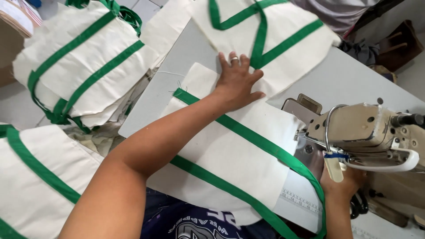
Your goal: Sewing green straps onto white canvas tote bags using an industrial sewing machine
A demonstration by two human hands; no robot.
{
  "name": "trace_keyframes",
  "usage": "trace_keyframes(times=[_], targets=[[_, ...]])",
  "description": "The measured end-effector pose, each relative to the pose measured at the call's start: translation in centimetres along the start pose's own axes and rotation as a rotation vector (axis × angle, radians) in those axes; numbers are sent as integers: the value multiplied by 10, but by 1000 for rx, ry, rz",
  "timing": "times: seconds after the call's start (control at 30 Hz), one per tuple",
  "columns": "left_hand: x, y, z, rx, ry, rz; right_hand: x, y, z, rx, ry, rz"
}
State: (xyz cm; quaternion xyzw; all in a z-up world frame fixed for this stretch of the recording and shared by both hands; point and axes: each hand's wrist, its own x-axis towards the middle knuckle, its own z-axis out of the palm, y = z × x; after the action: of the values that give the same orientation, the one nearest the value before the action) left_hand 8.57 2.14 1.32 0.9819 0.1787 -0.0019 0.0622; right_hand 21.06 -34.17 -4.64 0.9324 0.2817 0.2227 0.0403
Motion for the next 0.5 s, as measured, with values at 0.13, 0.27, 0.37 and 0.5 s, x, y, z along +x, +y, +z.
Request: trace_keyframes(times=[0.13,0.27,0.37,0.5], targets=[[-16,1,8,83,104,-34,-4,7,5,103,-116,155],[-6,-6,15,30,144,-46,-5,16,14,174,-204,172],[28,-46,51,89,447,-58,-1,6,-4,237,-187,128],[15,-153,-30,-680,249,-434,-16,36,38,133,95,-31]])
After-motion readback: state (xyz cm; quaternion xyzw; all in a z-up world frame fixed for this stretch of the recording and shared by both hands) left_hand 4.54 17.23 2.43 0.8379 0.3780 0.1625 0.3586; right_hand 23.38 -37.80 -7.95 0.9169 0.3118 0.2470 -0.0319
